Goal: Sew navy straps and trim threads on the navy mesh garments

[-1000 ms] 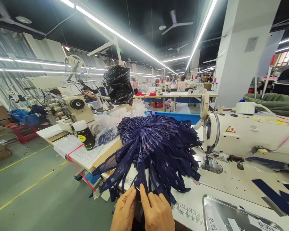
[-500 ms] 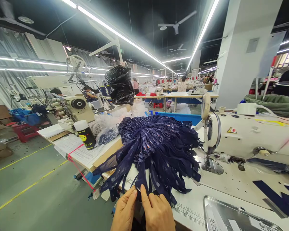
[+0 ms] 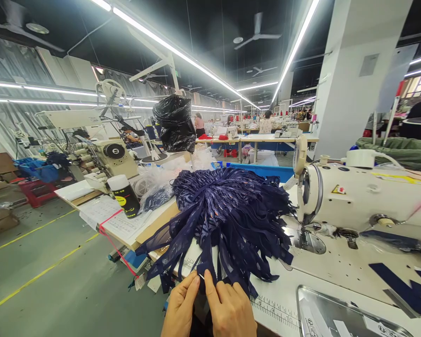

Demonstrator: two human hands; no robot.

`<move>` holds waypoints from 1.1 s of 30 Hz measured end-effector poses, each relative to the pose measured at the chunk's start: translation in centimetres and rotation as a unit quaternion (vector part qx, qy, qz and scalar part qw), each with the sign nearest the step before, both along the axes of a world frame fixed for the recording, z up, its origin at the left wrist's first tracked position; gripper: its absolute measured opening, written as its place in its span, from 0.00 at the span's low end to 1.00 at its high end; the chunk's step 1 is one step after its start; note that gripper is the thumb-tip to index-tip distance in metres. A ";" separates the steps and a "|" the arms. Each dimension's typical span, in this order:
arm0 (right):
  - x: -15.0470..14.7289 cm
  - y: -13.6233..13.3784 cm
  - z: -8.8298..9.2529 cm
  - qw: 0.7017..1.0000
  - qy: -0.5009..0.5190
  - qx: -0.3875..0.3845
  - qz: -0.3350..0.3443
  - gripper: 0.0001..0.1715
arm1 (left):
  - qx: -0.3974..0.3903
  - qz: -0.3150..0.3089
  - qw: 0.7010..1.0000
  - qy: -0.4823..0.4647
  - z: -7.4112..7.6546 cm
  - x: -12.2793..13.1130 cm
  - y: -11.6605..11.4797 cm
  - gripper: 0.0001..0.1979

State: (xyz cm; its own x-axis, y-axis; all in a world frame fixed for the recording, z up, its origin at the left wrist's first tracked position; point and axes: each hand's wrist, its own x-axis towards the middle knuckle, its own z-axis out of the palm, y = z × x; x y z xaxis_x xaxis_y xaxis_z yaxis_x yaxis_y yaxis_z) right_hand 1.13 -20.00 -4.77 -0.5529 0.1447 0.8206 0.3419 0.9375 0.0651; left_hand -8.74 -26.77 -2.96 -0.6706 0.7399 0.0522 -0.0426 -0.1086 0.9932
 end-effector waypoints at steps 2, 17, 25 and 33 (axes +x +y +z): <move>0.0 -0.1 0.4 1.000 0.008 0.000 0.006 0.21 | -0.005 -0.010 0.999 0.032 0.3 -0.1 -0.1 0.18; -0.2 0.3 -1.0 0.999 0.032 -0.004 0.018 0.22 | -0.018 0.019 0.986 0.164 -0.6 0.4 0.2 0.19; -1.0 -0.7 -2.1 0.941 0.156 -0.288 0.088 0.20 | -0.036 0.060 0.900 0.431 -1.7 0.7 0.5 0.16; 0.0 0.6 0.0 0.684 0.050 -0.682 0.254 0.30 | -0.022 0.039 0.829 0.558 -2.1 0.0 0.6 0.15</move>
State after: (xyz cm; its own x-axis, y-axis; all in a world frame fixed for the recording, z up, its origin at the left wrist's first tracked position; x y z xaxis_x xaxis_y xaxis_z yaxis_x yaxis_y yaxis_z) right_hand 1.14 -19.43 -4.75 -0.7668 0.6237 0.1519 -0.1122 0.1028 -0.9884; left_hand -8.78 -26.15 -5.11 -0.2695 0.7145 0.6457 0.9102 -0.0301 0.4132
